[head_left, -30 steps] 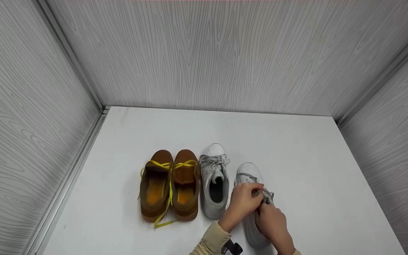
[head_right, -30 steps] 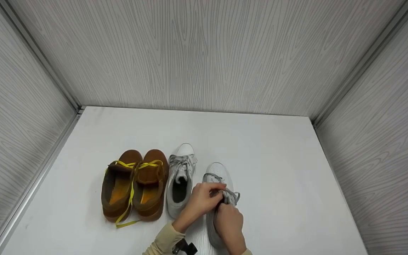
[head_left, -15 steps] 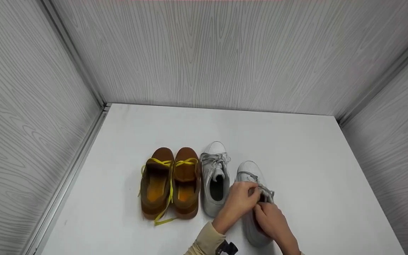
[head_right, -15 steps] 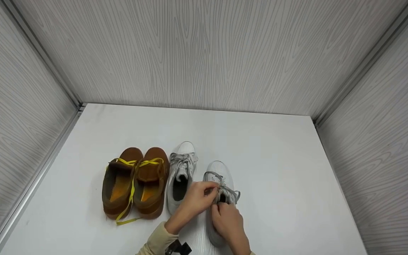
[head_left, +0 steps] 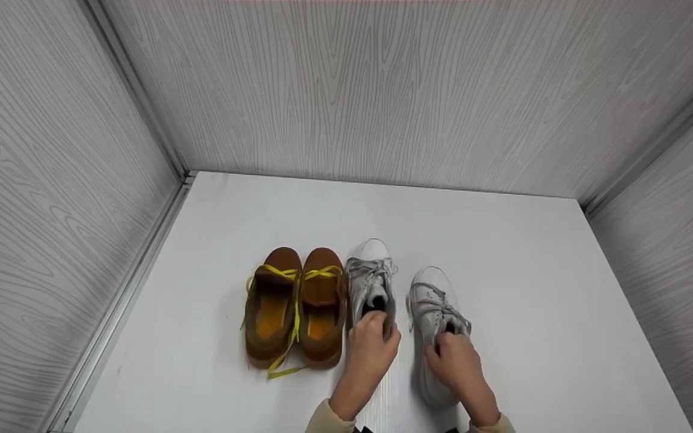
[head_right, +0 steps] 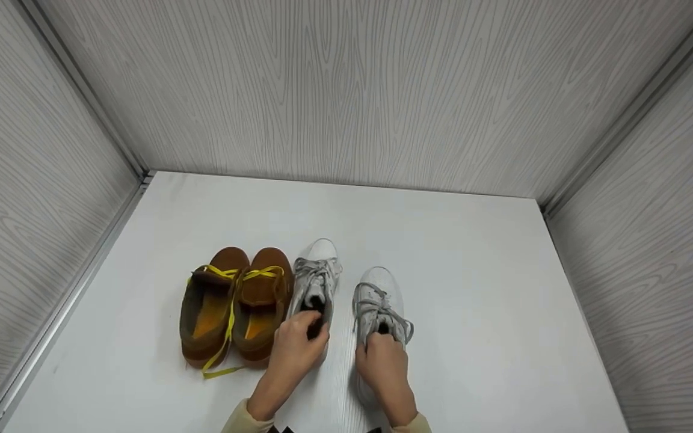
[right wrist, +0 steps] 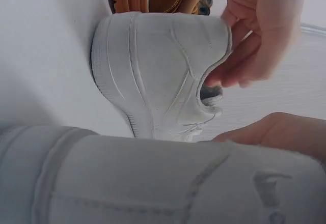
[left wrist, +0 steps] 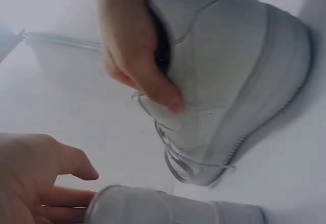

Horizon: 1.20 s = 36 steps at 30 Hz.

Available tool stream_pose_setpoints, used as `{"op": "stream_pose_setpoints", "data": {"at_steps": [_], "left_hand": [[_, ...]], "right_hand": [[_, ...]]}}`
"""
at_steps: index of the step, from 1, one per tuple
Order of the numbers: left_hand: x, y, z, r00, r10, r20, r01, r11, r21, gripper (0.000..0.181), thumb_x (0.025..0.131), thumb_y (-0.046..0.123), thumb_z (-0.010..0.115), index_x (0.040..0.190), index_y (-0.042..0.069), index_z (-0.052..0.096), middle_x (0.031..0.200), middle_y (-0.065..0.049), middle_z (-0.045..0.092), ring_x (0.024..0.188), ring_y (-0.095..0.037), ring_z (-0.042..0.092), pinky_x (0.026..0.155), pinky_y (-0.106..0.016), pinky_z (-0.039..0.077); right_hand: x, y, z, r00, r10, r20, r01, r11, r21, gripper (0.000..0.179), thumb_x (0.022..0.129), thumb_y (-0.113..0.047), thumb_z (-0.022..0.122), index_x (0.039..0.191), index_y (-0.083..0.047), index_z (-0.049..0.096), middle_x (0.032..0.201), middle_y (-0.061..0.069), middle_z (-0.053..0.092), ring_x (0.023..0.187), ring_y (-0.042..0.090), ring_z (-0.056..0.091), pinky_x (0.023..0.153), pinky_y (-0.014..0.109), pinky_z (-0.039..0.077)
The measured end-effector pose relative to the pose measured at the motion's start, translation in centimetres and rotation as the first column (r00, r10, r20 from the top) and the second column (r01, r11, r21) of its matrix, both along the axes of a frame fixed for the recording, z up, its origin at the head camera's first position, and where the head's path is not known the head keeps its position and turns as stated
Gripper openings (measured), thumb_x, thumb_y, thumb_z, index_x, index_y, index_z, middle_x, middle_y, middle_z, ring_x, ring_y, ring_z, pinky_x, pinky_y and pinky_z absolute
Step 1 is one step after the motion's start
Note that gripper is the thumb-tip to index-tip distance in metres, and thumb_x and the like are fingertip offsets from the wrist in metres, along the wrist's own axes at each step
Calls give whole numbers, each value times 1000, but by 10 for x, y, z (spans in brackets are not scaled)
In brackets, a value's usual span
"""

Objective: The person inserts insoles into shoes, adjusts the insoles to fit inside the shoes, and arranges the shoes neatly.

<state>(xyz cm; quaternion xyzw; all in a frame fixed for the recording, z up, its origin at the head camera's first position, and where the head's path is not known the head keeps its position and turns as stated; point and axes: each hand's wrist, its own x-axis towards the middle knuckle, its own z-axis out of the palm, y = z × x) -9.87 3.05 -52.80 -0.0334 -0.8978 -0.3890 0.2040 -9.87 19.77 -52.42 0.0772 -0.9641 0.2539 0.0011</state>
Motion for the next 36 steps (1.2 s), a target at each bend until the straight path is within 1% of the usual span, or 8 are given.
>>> {"op": "stream_pose_setpoints", "data": {"at_steps": [5, 9, 13, 17, 20, 25, 32, 36], "left_hand": [[-4, 1, -6, 996, -23, 81, 24, 1000, -13, 8, 81, 6, 70, 78, -1, 68, 84, -10, 67, 71, -30, 65, 61, -40, 52], [-10, 1, -9, 989, -78, 128, 82, 996, -24, 35, 81, 4, 67, 58, 11, 42, 64, -4, 52, 52, -21, 50, 48, -30, 36], [-14, -1, -10, 978, -104, 179, 110, 994, -27, 45, 79, 3, 67, 60, 18, 30, 56, 3, 35, 47, -13, 35, 47, -27, 24], [-17, -4, -11, 967, -143, 211, 144, 990, 12, 43, 78, 2, 66, 62, 18, 29, 57, 8, 22, 51, -9, 20, 49, -27, 18], [-20, -6, -11, 969, -159, 191, 158, 987, 25, 39, 76, 2, 64, 61, 17, 32, 56, 8, 24, 51, -9, 21, 50, -27, 19], [-19, -11, -14, 976, -164, 140, 167, 986, -5, 32, 74, 3, 63, 58, 16, 38, 55, 5, 40, 49, -13, 38, 51, -28, 27], [-23, -15, -16, 966, -186, 181, 179, 982, 56, 40, 81, 1, 56, 54, 19, 33, 52, 8, 28, 47, -14, 37, 49, -28, 32], [-23, -13, -21, 976, -164, 145, 163, 986, 23, 43, 81, 1, 56, 54, 20, 28, 52, 10, 21, 45, -12, 32, 48, -26, 29]], "right_hand": [[-18, -6, -2, 994, 3, -105, -1, 1000, 24, 41, 81, -3, 62, 55, -17, 34, 53, -6, 29, 48, 12, 29, 45, 30, 27], [-34, -15, -3, 991, 26, -130, -25, 1000, 12, 44, 83, -3, 61, 55, -17, 31, 53, -7, 26, 48, 11, 27, 45, 30, 26], [-48, -27, -3, 989, 41, -143, -41, 999, 1, 45, 84, -2, 61, 56, -18, 30, 52, -7, 24, 47, 11, 26, 45, 30, 25], [-56, -38, -4, 985, 27, -170, -19, 999, 44, 41, 86, -6, 62, 54, -14, 37, 52, 2, 42, 47, 22, 46, 44, 38, 38], [-59, -45, -4, 985, 35, -166, -22, 997, 76, 37, 91, -11, 59, 56, -10, 49, 60, 14, 58, 58, 38, 60, 51, 49, 47], [-59, -51, -7, 995, 42, -90, -36, 997, 64, 44, 97, -29, 55, 58, -10, 55, 66, 18, 63, 65, 44, 63, 57, 55, 49], [-65, -49, -7, 996, 28, 87, -35, 997, 75, 41, 91, -38, 62, 63, -8, 56, 67, 15, 62, 66, 41, 64, 57, 51, 49], [-69, -49, -7, 987, 32, 155, -49, 993, 108, 37, 87, -37, 63, 68, -7, 60, 73, 16, 65, 70, 41, 65, 60, 51, 50]]}}
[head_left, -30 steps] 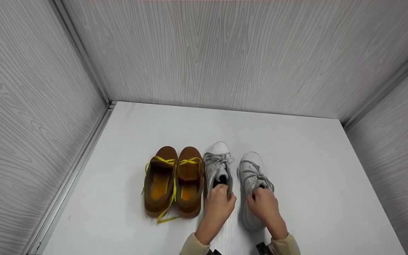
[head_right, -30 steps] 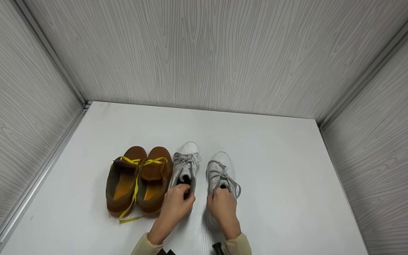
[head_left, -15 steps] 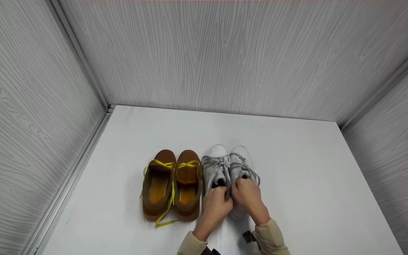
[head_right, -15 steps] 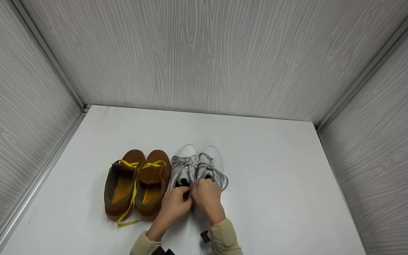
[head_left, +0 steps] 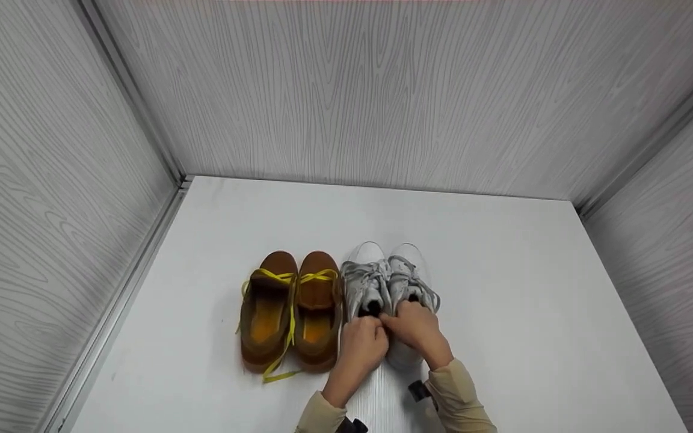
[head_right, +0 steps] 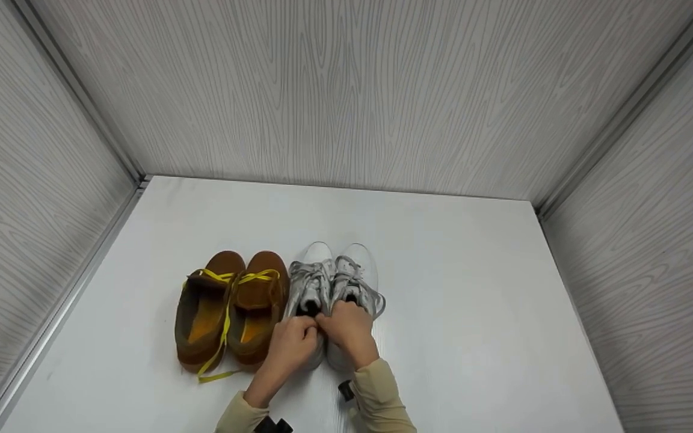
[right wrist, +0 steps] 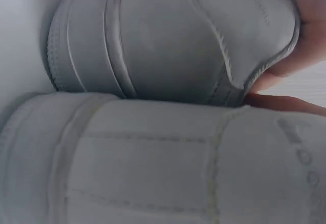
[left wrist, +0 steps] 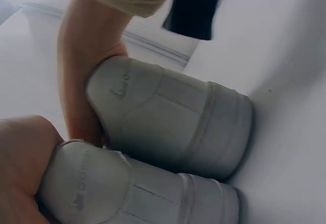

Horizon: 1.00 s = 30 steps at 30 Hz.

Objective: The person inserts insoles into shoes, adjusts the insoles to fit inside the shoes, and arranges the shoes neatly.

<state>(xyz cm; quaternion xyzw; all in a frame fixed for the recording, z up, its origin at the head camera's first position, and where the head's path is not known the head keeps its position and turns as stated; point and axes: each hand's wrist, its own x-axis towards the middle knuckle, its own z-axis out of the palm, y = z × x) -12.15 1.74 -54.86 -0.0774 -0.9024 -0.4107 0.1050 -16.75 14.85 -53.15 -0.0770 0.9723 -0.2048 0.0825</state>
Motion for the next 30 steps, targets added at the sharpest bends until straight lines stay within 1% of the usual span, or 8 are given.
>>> {"op": "stream_pose_setpoints", "data": {"at_steps": [5, 8, 11, 15, 17, 20, 25, 30], "left_hand": [[1, 0, -2, 995, 9, -97, -8, 1000, 9, 43, 82, 0, 56, 54, 18, 30, 54, 9, 23, 47, -8, 25, 49, -25, 27], [6, -6, -1, 975, -6, -224, 13, 999, 31, 30, 83, -3, 58, 57, 11, 53, 58, 4, 48, 50, -11, 46, 51, -26, 41], [12, -29, 6, 902, 50, -429, -46, 999, 20, 15, 80, -5, 62, 74, 5, 72, 78, -2, 69, 68, -18, 66, 60, -31, 53], [20, -80, 20, 798, 268, -540, -303, 953, 25, 15, 77, -4, 65, 86, 1, 75, 86, -9, 73, 74, -26, 70, 59, -40, 55], [23, -104, 24, 806, 369, -462, -409, 912, 15, 14, 79, 0, 66, 90, -2, 74, 87, -14, 72, 76, -32, 69, 60, -46, 55], [26, -129, 26, 860, 452, -236, -477, 877, -58, 22, 84, 12, 70, 95, -7, 72, 88, -21, 71, 76, -38, 68, 62, -52, 53], [18, -143, 18, 911, 408, 59, -394, 904, -165, 39, 86, 31, 73, 98, -6, 71, 85, -22, 69, 71, -39, 66, 58, -50, 51], [-1, -142, 7, 925, 356, 134, -317, 916, -245, 34, 82, 31, 76, 87, -2, 69, 77, -15, 64, 63, -32, 61, 52, -46, 47]], "right_hand": [[-2, -2, 2, 999, 24, 27, -24, 1000, 15, 36, 90, -35, 59, 68, -7, 60, 69, 15, 62, 65, 39, 63, 58, 49, 49], [-1, -3, 2, 999, 38, 18, -38, 999, 20, 36, 93, -33, 58, 70, -6, 61, 69, 16, 62, 65, 40, 63, 59, 50, 50], [0, -5, 1, 999, 49, 8, -49, 999, 15, 36, 94, -32, 57, 70, -6, 62, 73, 18, 64, 69, 41, 64, 61, 51, 50], [1, -6, 0, 999, 54, 10, -54, 999, -2, 35, 93, -32, 55, 67, -10, 58, 76, 16, 65, 70, 38, 65, 62, 51, 50], [0, -6, 0, 999, 49, 16, -49, 999, -6, 35, 92, -33, 55, 64, -12, 54, 74, 13, 64, 67, 34, 63, 61, 49, 49], [0, -6, 1, 999, 42, 33, -42, 999, 5, 36, 90, -35, 57, 62, -13, 52, 70, 9, 61, 62, 28, 59, 58, 46, 47], [0, -5, 4, 997, 28, 69, -31, 999, 40, 42, 85, -48, 66, 65, -13, 55, 70, 8, 61, 61, 26, 58, 56, 45, 47], [-1, -1, 5, 996, 26, 87, -29, 999, 40, 37, 83, -41, 65, 62, -14, 53, 69, 7, 61, 61, 26, 57, 57, 45, 46]]}}
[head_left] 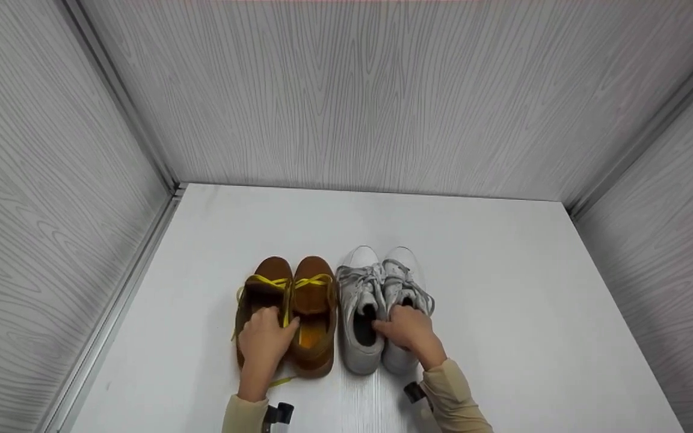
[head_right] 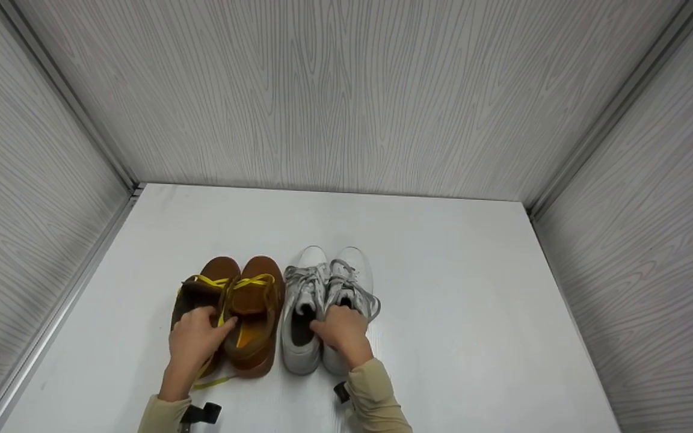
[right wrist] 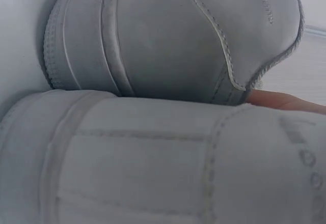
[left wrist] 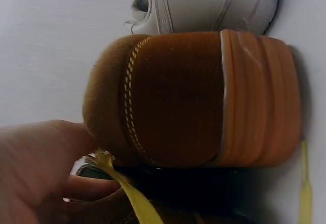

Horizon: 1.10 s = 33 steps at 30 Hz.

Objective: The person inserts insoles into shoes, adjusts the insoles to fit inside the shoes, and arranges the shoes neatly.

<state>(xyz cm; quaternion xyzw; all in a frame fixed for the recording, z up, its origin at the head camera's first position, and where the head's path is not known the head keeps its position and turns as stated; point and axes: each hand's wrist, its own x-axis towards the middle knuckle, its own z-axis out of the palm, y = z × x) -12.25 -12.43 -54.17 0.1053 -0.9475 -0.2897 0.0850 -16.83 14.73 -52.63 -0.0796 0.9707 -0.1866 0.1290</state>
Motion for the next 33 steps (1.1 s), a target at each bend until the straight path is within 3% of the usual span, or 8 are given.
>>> {"op": "stream_pose_setpoints", "data": {"at_steps": [4, 9, 16, 22, 33], "left_hand": [[-10, 2, -9, 999, -36, 38, 38, 997, -62, 31, 82, 26, 72, 91, -3, 66, 81, -16, 63, 68, -37, 63, 58, -50, 50], [-13, 4, -11, 994, -46, 99, 55, 994, -90, 39, 84, 29, 67, 102, -5, 64, 83, -18, 62, 70, -40, 62, 59, -53, 51], [-18, -2, -10, 976, -102, 193, 108, 994, -21, 26, 86, 29, 66, 80, 4, 62, 69, -8, 56, 62, -24, 54, 56, -43, 46], [-19, -4, -10, 974, -127, 188, 132, 991, -13, 24, 90, 25, 64, 75, 6, 59, 69, -7, 56, 62, -23, 52, 57, -44, 46], [-17, -2, -10, 979, -111, 168, 118, 992, -32, 23, 91, 23, 62, 75, 7, 60, 75, -12, 63, 65, -28, 60, 59, -48, 48]], "right_hand": [[1, 2, -3, 1000, 27, 11, -27, 999, -22, 33, 84, -32, 61, 59, -16, 48, 64, 4, 55, 57, 24, 51, 55, 42, 44], [1, 3, -4, 999, 50, -5, -50, 998, -33, 31, 89, -29, 57, 63, -13, 52, 67, 5, 57, 59, 24, 52, 59, 45, 46], [0, 2, -3, 999, 50, 9, -50, 999, -10, 31, 91, -31, 55, 66, -12, 54, 72, 7, 61, 63, 25, 57, 62, 46, 48], [0, 0, -1, 999, 12, 34, -12, 1000, 2, 38, 86, -43, 64, 65, -13, 55, 72, 8, 63, 66, 29, 61, 61, 47, 49], [1, 0, -3, 998, 42, -38, -42, 999, -14, 30, 88, -28, 60, 64, -11, 54, 73, 11, 64, 67, 34, 63, 62, 49, 49]]}}
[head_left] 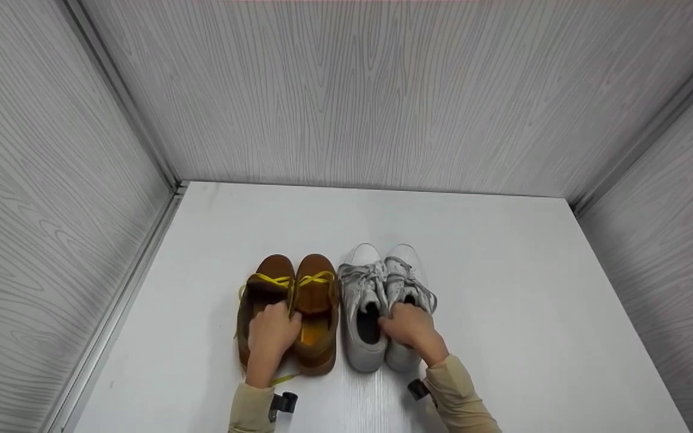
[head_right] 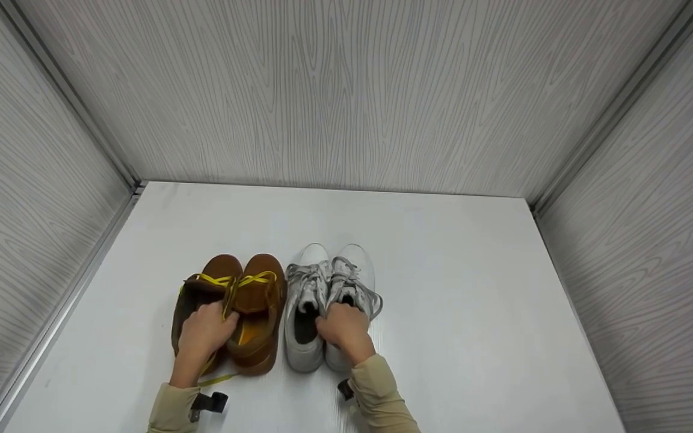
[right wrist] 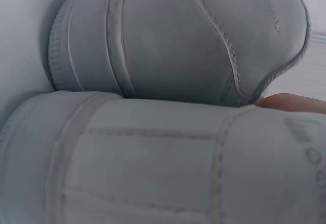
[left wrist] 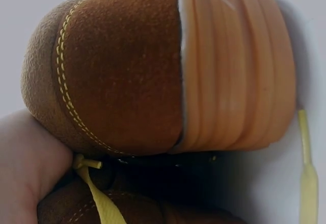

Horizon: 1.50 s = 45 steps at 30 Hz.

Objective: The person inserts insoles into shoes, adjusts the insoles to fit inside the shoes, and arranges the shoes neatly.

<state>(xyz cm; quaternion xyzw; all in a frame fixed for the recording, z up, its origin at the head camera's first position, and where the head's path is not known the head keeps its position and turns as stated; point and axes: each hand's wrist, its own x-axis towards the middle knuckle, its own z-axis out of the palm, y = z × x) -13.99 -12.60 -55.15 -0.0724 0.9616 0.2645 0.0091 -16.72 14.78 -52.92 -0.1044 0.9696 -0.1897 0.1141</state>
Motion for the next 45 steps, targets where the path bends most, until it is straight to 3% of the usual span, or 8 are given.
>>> {"op": "stream_pose_setpoints", "data": {"at_steps": [9, 13, 16, 21, 29, 36, 41, 45], "left_hand": [[-5, 5, 0, 999, -38, -9, 38, 999, -4, 25, 90, 20, 60, 70, 9, 55, 73, -11, 61, 62, -28, 58, 57, -48, 48], [-9, 8, 2, 998, -58, -28, 58, 998, -11, 24, 90, 20, 61, 69, 9, 55, 73, -11, 61, 64, -30, 60, 59, -49, 49], [-12, 10, 4, 997, -53, -54, 52, 998, -24, 24, 90, 19, 61, 69, 8, 55, 72, -11, 61, 65, -32, 61, 60, -51, 49], [-21, 25, 7, 996, -63, -69, 60, 997, -44, 26, 91, 20, 62, 68, 9, 54, 69, -9, 57, 62, -28, 58, 58, -47, 48], [-41, 57, 5, 991, -67, -113, 60, 996, -65, 23, 90, 22, 61, 73, 7, 60, 79, -14, 66, 73, -37, 66, 62, -51, 51], [-63, 74, 6, 983, -41, -178, 32, 998, -54, 27, 91, 21, 61, 68, 7, 59, 72, -12, 64, 63, -31, 64, 53, -45, 50], [-86, 78, 8, 985, 17, -172, -23, 999, -33, 29, 93, 22, 60, 68, 7, 59, 74, -14, 65, 63, -31, 63, 53, -44, 50], [-101, 84, 7, 985, -18, -171, 12, 999, -40, 32, 94, 22, 58, 65, 7, 59, 75, -15, 67, 63, -31, 64, 54, -44, 50]], "right_hand": [[2, 5, 6, 996, -90, 10, 90, 996, -18, 35, 85, -32, 69, 61, -13, 52, 68, 7, 59, 59, 26, 57, 54, 43, 45], [-1, 15, 6, 992, -78, -95, 75, 997, -32, 33, 82, -21, 70, 58, -12, 48, 66, 10, 58, 59, 32, 60, 55, 48, 48], [-3, 24, 5, 975, -86, -206, 79, 996, -42, 33, 78, -14, 69, 57, -12, 43, 64, 13, 57, 59, 35, 60, 57, 52, 49], [-11, 36, 3, 945, -111, -309, 89, 992, -84, 39, 77, -9, 68, 56, -14, 36, 60, 11, 54, 55, 32, 57, 56, 53, 48], [-33, 52, 5, 920, -170, -353, 145, 985, -96, 37, 76, -9, 68, 55, -12, 38, 60, 15, 58, 60, 40, 62, 60, 57, 48], [-51, 60, 7, 935, -173, -310, 149, 984, -98, 41, 77, -5, 63, 54, -15, 29, 53, 0, 34, 51, 22, 35, 52, 45, 39], [-66, 58, 7, 942, -163, -293, 141, 985, -96, 41, 77, -7, 63, 56, -15, 30, 55, -1, 33, 52, 21, 34, 53, 44, 38], [-73, 61, 7, 941, -174, -290, 154, 984, -91, 40, 78, -8, 63, 55, -14, 31, 55, 0, 34, 53, 22, 36, 53, 46, 40]]}}
